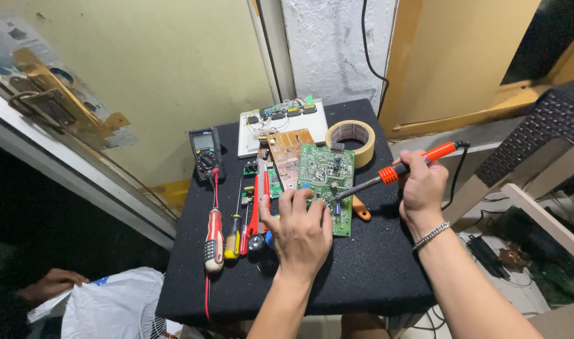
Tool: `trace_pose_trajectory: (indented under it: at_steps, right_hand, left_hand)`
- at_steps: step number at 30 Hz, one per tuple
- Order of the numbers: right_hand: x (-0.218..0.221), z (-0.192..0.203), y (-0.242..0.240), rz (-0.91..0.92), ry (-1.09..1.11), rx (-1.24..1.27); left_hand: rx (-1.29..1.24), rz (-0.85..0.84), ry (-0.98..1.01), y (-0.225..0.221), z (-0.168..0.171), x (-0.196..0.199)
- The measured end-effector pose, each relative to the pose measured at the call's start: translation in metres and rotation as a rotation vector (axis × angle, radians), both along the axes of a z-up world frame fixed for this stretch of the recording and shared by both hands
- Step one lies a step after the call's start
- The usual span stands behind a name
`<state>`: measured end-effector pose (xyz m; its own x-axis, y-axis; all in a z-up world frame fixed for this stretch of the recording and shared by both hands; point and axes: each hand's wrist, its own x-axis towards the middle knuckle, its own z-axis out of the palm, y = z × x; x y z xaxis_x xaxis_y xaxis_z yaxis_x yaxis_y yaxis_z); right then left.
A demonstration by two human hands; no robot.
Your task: The person is cleaning a circuit board with a brush and then soldering components onto it using a soldering iron at a repair bench.
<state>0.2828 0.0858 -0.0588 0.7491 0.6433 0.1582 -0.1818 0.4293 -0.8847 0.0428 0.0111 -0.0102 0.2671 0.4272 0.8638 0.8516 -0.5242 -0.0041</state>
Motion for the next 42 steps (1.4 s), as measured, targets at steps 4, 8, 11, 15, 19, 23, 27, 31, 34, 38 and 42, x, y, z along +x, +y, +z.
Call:
trace_pose_trajectory:
  at_steps: [4, 8, 11, 15, 19, 23, 27, 31, 34, 38, 42]
  right_hand:
    - [-0.003, 0.003, -0.003, -0.006, -0.009, -0.025]
    - [-0.001, 0.002, -0.002, -0.02, -0.02, -0.029]
    - [-0.002, 0.002, -0.004, -0.024, -0.014, -0.03]
    - [-0.001, 0.002, -0.004, -0.027, -0.006, -0.023]
    - [0.0, -0.002, 0.001, -0.026, -0.026, -0.017]
    - [-0.001, 0.001, -0.002, -0.042, -0.057, -0.038]
    - [-0.004, 0.003, -0.003, -0.049, -0.075, -0.051]
    - [-0.003, 0.003, -0.004, -0.042, -0.072, -0.048]
    - [-0.002, 0.004, -0.003, -0.05, -0.05, -0.058]
    - [-0.001, 0.004, -0.003, -0.059, -0.031, -0.073]
    - [0.002, -0.001, 0.0, -0.069, -0.042, -0.079]
  left_hand:
    - [-0.008, -0.001, -0.002, 0.0, -0.001, 0.0]
    - [-0.009, -0.005, -0.005, 0.0, -0.001, 0.0]
    - [-0.005, -0.007, -0.013, 0.0, -0.001, 0.0]
    - [-0.006, -0.013, -0.019, 0.0, 0.0, 0.0]
    - [-0.011, -0.009, -0.015, 0.0, 0.001, 0.0]
    - [-0.009, -0.008, -0.014, -0.001, 0.0, 0.001]
    - [-0.007, -0.01, -0.016, 0.001, -0.002, 0.001]
    - [-0.005, -0.017, -0.017, 0.001, -0.003, 0.001]
    - [0.004, -0.012, -0.016, 0.001, -0.004, 0.001]
    - [0.005, -0.01, -0.017, 0.001, -0.002, 0.001]
    - [0.0, -0.008, -0.018, -0.001, -0.001, 0.002]
